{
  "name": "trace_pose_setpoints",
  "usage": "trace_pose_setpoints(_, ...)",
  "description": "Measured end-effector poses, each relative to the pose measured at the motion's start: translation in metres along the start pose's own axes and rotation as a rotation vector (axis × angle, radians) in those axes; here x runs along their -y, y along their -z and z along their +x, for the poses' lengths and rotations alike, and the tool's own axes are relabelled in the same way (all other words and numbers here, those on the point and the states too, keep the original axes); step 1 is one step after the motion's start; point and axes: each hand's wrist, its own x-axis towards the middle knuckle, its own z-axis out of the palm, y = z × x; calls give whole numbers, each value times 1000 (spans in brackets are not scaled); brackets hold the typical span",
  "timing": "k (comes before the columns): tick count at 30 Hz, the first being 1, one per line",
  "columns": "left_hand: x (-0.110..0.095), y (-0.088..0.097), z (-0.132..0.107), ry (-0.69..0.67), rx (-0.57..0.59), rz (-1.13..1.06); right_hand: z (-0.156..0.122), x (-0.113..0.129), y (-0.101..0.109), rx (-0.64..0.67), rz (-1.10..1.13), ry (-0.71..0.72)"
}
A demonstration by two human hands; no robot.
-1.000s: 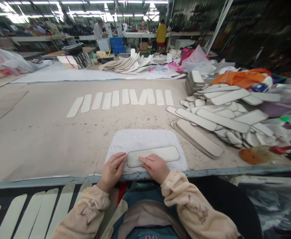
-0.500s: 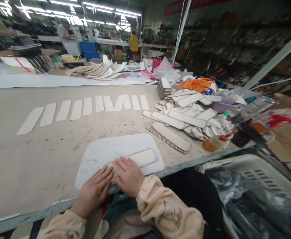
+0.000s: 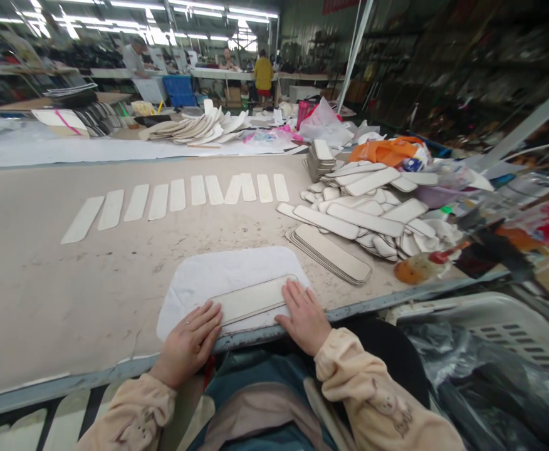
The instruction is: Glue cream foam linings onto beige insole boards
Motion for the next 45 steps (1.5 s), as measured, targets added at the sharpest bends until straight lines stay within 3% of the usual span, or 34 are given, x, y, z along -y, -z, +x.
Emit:
trace_pose_setpoints(5, -2, -2, -2, 41, 16, -55, 16, -22, 9, -64, 64, -221)
trace_pose_setpoints(9, -4, 1, 0, 178, -69, -195, 36, -23, 16, 52, 277, -470)
trace_pose_setpoints(12, -10, 9, 3, 475, -356, -367, 34, -13, 20, 116, 751, -569)
trace_pose_setpoints(15, -31, 17, 7, 889, -778, -651, 18, 10, 21, -1, 1294, -677)
trace_pose_setpoints(17, -56, 19, 9, 1084, -890, -1015, 5, 31, 22, -101, 1524, -737)
trace_pose_setpoints(18, -70, 19, 10, 1155, -835, -1237, -1, 42, 23, -124, 1598, -739)
trace_pose_setpoints(20, -97, 18, 14, 1239, -521, -1686, -11, 61, 24, -123, 1679, -708)
trace_pose_setpoints(22, -117, 18, 23, 1222, -226, -1982, -21, 76, 24, -81, 1676, -661)
trace_pose_setpoints(23, -122, 19, 28, 1194, -189, -2061, -26, 82, 24, -57, 1651, -638)
trace_pose_setpoints(26, -121, 25, 45, 1126, -394, -2115, -39, 91, 25, 45, 1586, -611)
trace_pose_setpoints(28, -114, 30, 52, 1090, -472, -2132, -44, 93, 28, 120, 1620, -641)
trace_pose_setpoints(32, -103, 36, 51, 940, -389, -2270, -47, 90, 31, 134, 1753, -717)
trace_pose_setpoints(36, -102, 38, 44, 832, -260, -2424, -46, 79, 26, 123, 1630, -774)
trace_pose_setpoints(41, -101, 41, 42, 779, -233, -2483, -47, 66, 25, 152, 1404, -707)
trace_pose_setpoints(45, -101, 39, 43, 742, -226, -2502, -47, 62, 32, 96, 1424, -724)
